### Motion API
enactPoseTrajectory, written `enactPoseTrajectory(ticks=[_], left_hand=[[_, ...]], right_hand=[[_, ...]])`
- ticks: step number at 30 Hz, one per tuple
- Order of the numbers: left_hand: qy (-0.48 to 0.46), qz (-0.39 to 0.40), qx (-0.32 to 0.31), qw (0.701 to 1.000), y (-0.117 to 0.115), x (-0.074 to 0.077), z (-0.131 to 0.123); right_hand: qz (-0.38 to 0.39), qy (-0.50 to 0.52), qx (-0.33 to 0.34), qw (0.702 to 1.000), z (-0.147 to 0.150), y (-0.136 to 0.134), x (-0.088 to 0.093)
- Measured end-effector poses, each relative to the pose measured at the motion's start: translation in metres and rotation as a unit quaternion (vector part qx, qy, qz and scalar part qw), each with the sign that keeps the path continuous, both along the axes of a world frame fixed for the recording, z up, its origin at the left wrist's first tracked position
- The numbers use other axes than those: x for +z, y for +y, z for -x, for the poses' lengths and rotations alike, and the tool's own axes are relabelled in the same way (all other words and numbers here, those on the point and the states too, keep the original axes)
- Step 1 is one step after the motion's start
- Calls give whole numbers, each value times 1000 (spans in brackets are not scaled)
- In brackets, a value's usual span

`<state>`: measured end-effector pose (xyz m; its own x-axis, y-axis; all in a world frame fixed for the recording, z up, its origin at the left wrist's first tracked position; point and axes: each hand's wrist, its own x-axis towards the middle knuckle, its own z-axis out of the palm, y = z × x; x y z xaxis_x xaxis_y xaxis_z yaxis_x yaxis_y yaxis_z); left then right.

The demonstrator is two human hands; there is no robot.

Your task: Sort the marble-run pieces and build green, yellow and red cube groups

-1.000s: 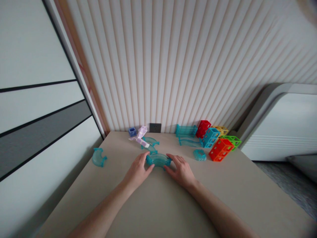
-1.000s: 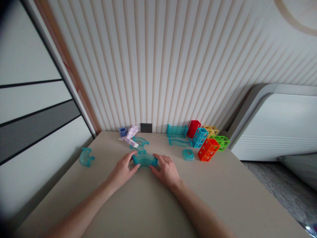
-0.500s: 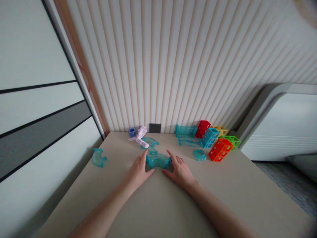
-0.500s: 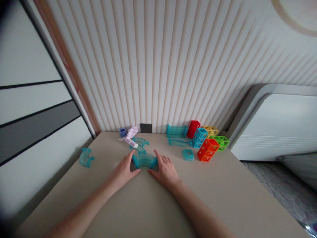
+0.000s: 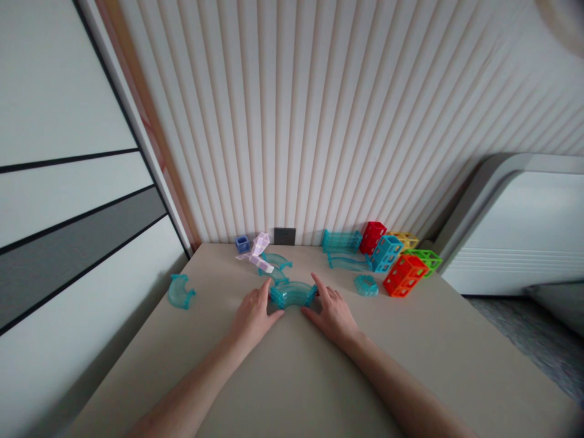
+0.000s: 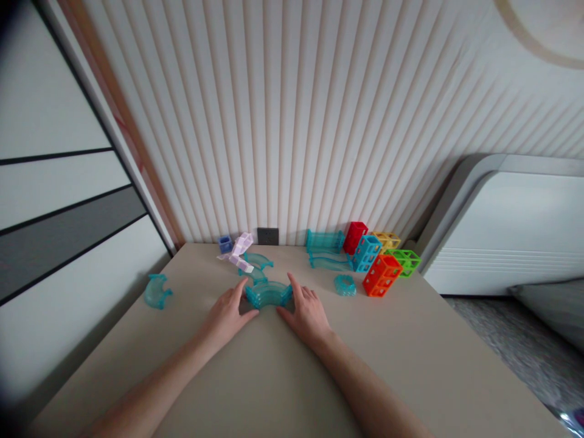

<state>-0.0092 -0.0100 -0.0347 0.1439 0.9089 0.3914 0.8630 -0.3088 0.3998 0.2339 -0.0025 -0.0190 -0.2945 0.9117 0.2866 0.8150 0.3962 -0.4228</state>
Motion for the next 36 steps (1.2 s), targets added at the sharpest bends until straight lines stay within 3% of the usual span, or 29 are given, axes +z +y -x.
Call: enactPoseTrajectory(ticks=[12,36], left_hand=[[0,13,-13,1000,7,-8,-3],[22,61,-37,997,13,4,2]], right_hand=[[-3,3,-33,999,-5,1,3],[49,26,-41,998,-7,1,6]])
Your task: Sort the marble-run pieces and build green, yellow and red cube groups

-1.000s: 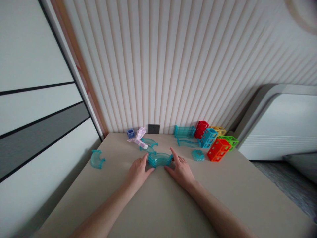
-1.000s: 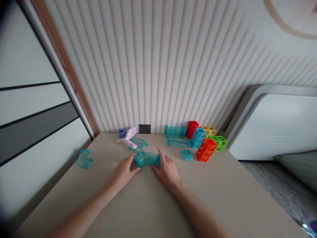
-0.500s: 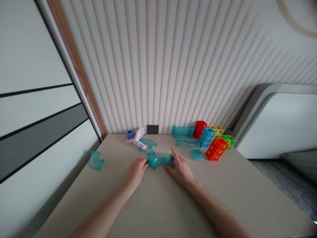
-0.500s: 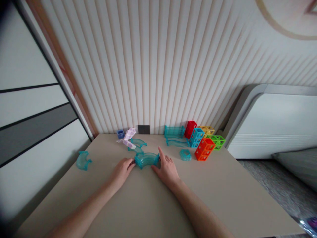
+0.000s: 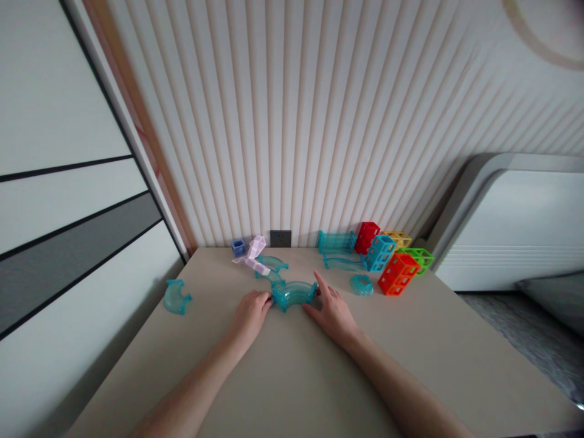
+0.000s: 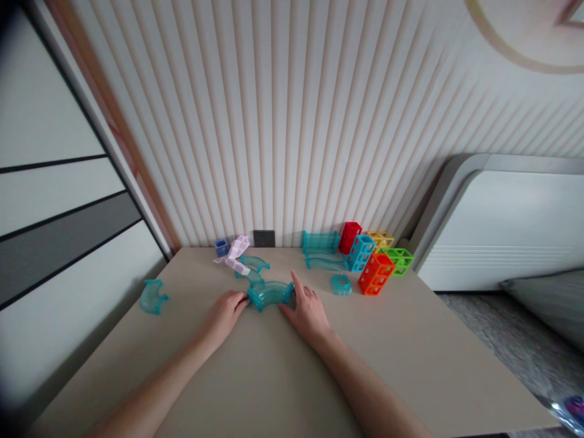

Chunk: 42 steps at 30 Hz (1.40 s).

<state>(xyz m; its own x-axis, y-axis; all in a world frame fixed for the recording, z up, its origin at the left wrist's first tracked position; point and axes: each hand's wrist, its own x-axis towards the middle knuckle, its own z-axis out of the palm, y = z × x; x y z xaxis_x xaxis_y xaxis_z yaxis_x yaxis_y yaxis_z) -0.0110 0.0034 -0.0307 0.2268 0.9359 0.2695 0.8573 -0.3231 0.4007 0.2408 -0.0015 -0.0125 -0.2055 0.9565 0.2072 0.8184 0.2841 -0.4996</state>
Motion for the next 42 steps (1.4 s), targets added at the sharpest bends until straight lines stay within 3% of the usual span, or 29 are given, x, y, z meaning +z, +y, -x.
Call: enactPoseTrajectory(ticks=[21,42], left_hand=[[0,19,-18,1000,-1,8,-3],[-4,0,-30,1000,4,5,-11]], right_hand=[[27,17,-15,999,-2,0,2],[12,11,-33,999,-9,2,2]])
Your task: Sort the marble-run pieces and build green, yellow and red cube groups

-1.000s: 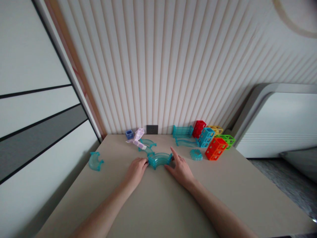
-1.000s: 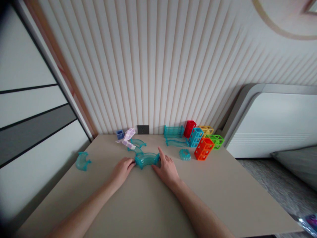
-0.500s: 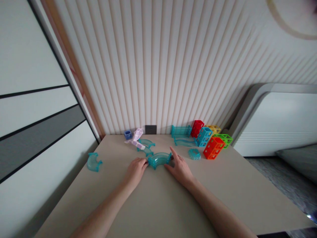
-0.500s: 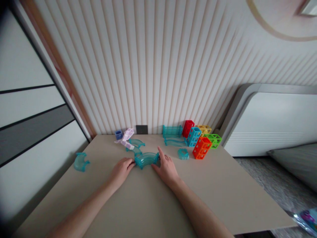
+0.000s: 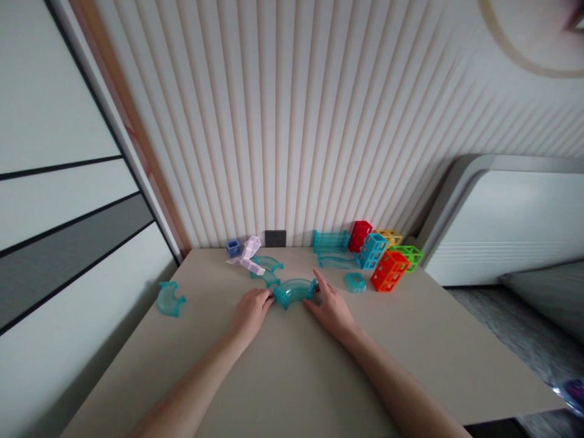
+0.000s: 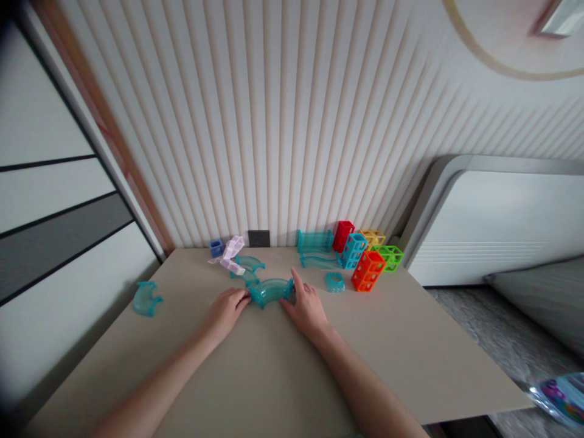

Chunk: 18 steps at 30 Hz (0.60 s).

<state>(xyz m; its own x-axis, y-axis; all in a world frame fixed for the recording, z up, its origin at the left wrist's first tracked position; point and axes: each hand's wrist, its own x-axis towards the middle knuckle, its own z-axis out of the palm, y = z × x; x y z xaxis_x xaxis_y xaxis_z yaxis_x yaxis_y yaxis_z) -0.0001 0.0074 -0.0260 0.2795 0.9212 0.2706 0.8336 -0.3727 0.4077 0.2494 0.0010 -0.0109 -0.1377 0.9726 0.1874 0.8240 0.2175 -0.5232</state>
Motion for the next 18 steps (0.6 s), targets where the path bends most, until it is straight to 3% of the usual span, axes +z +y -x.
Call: enactPoseTrajectory(ticks=[11,18], left_hand=[[-1,13,-28,1000,-1,9,-22],[-6,29,-43,999,23,14,-52]], right_hand=[[6,49,-12,999,-23,-3,0],[16,37,-59,997,-49,3,4]])
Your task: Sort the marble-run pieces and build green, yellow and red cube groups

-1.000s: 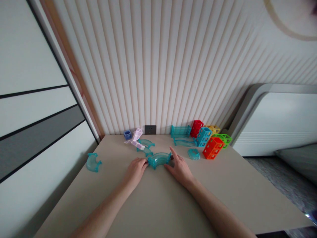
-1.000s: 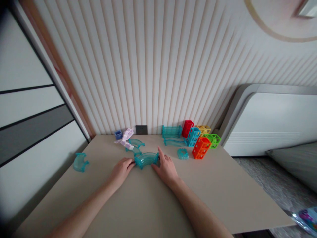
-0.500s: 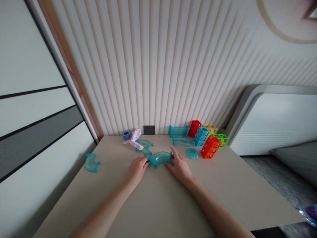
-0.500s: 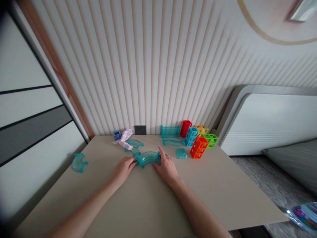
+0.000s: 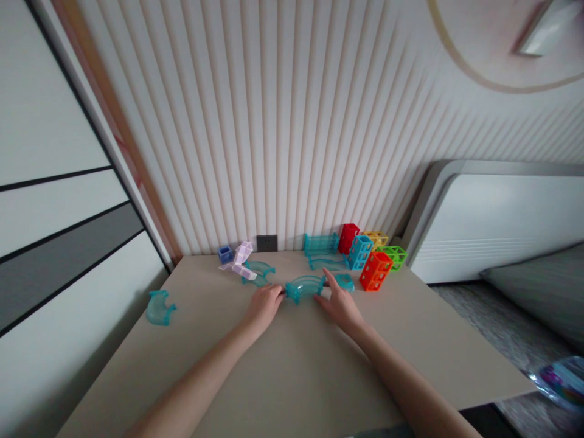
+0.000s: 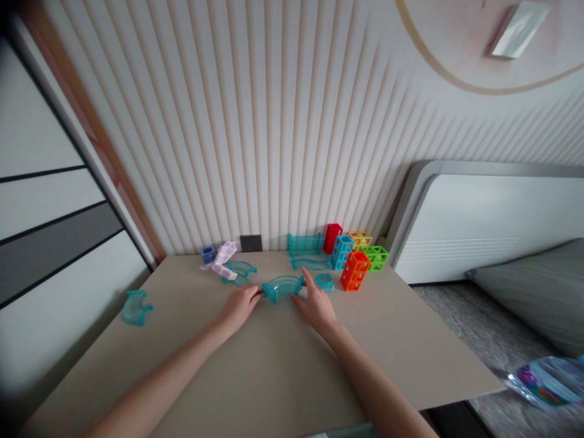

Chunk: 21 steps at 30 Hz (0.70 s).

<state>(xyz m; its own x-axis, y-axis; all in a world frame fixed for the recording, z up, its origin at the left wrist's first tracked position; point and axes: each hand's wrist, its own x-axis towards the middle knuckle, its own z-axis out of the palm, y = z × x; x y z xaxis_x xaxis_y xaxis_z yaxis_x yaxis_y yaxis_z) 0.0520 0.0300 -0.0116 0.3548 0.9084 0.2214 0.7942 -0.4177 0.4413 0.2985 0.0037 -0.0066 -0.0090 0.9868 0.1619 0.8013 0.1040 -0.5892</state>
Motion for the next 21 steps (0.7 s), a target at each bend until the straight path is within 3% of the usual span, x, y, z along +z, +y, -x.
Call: enactPoseTrajectory(ticks=[8,21], left_hand=[[3,17,1,1000,19,0,-31],[-2,29,5,1000,21,-5,-49]], right_hand=[[15,-16,-53,998,-18,6,-2],[30,-41,-79,996,-28,6,-3]])
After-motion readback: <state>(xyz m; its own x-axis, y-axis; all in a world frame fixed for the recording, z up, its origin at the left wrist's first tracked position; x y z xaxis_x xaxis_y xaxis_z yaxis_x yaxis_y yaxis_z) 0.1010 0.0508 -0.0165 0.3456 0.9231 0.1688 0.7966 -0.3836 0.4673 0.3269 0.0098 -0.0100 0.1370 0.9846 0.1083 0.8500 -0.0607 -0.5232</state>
